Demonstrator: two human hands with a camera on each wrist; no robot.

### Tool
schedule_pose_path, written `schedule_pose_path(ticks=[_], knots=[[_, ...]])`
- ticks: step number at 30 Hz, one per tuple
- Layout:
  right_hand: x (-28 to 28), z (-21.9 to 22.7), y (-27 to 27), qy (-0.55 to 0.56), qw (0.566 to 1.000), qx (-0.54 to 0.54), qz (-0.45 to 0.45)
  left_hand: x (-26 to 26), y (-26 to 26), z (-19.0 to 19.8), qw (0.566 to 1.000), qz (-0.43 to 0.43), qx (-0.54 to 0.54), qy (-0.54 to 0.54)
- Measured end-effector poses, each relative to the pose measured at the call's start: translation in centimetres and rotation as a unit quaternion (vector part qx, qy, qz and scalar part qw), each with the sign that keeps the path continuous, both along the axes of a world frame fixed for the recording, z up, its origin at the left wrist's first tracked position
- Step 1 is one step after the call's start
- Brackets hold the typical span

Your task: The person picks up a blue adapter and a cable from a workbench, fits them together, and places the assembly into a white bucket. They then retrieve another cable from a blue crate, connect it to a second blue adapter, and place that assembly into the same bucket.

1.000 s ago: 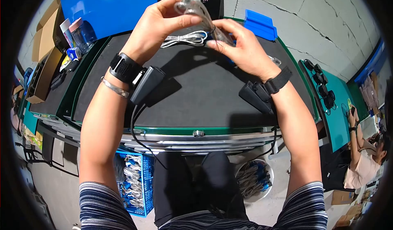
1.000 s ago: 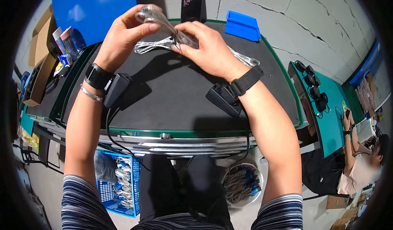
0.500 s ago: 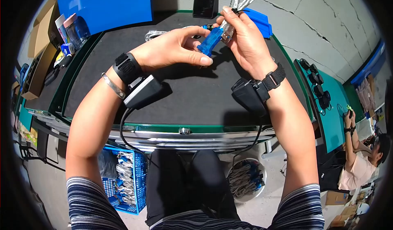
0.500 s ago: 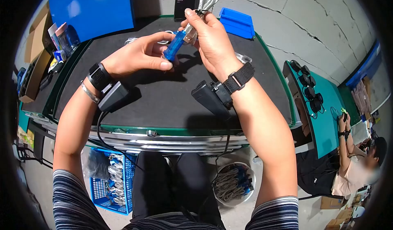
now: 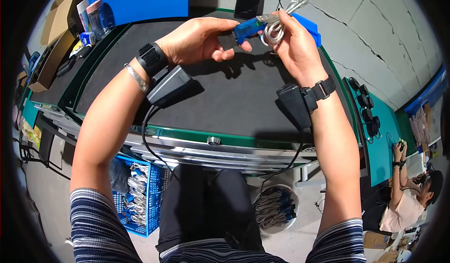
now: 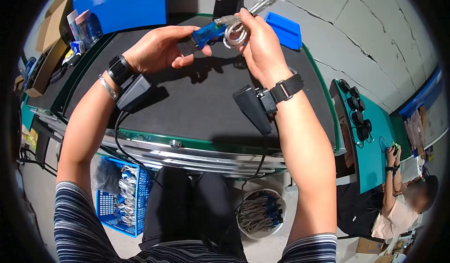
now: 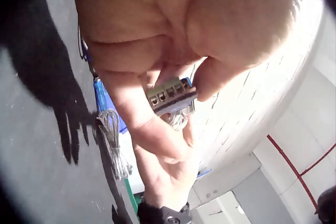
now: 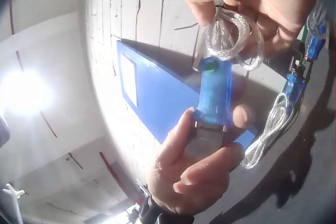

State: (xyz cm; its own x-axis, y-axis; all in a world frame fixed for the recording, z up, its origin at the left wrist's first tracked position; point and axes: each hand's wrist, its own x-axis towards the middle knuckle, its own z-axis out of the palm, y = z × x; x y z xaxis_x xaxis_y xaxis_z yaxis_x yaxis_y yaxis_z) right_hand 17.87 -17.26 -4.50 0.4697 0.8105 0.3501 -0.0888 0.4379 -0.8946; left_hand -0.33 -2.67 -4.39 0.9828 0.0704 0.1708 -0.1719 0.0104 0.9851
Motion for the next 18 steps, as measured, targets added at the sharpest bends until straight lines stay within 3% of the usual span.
schedule_pose_path(ticks=[2,12,14,16,18], knots=[[-0.4,0.0,0.3,0.014,1.000,0.001,-0.009,-0.3,0.0,0.2,0.999,0.031,0.000,0.010],[-0.9,-0.1,0.1,-0.003,1.000,-0.004,0.019,0.1,0.8,-0.4,0.996,-0.002,0.074,0.041],[-0.8,-0.2,0.3,-0.010,0.999,-0.004,0.031,0.7,1.1,-1.3,0.990,0.030,0.135,-0.019],[-1.2,0.0,0.1,-0.016,0.999,-0.019,0.035,0.0,0.1,-0.3,0.993,0.060,0.106,0.003],[-1.8,0.1,0.0,-0.032,0.998,-0.030,0.034,0.1,0.3,0.0,0.973,0.054,0.219,-0.038]])
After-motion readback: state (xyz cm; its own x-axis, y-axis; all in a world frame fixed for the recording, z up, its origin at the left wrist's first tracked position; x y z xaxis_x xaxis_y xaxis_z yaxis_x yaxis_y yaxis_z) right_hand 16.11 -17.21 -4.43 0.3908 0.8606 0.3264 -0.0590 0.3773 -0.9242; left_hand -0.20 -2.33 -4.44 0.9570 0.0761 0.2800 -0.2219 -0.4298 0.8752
